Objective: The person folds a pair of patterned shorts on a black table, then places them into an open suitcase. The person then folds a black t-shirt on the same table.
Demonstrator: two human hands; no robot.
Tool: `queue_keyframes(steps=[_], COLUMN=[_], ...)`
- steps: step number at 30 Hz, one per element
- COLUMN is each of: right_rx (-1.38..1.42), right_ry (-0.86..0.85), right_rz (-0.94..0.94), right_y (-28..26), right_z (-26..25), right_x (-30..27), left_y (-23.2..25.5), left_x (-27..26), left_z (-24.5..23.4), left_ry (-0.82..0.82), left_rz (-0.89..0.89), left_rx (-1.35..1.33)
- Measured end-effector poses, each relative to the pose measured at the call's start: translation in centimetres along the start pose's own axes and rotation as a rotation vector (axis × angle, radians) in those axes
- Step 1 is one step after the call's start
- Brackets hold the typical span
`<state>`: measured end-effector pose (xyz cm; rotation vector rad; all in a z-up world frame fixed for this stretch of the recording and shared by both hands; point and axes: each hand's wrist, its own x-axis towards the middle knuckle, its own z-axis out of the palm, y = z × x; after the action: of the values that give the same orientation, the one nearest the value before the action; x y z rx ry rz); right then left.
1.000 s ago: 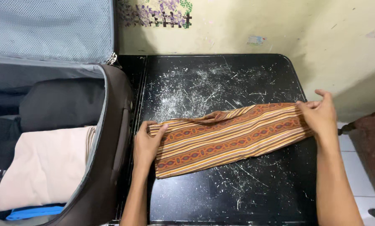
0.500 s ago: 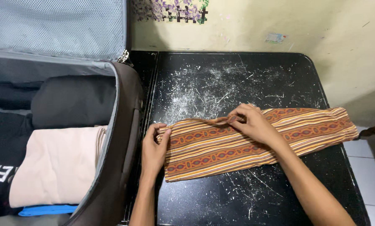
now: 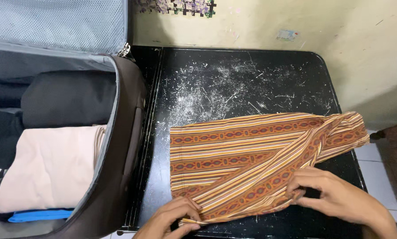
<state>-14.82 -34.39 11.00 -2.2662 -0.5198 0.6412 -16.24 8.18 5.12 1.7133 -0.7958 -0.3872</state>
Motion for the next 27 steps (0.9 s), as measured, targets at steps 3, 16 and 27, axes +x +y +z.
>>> queue_keyframes(steps=[3, 16, 27], right_rx=[0.214, -0.025, -0.374], right_ry=[-0.030, 0.514, 1.121], right_rz=[0.042, 0.134, 0.189], right_y=[0.0, 0.7, 8.6], right_z=[-0.5, -2.7, -4.1], right_x=[0.5, 15.3, 6.6], left_y=[-0.5, -7.7, -6.1], left_x=[-0.6, 10.2, 10.3], left_z=[0.1, -5.0, -3.9], left_ry=[0.068, 0.862, 0.933], left_rz=[-0.234, -0.343, -0.411], left_rx=[-0.107, 0.231, 0.238])
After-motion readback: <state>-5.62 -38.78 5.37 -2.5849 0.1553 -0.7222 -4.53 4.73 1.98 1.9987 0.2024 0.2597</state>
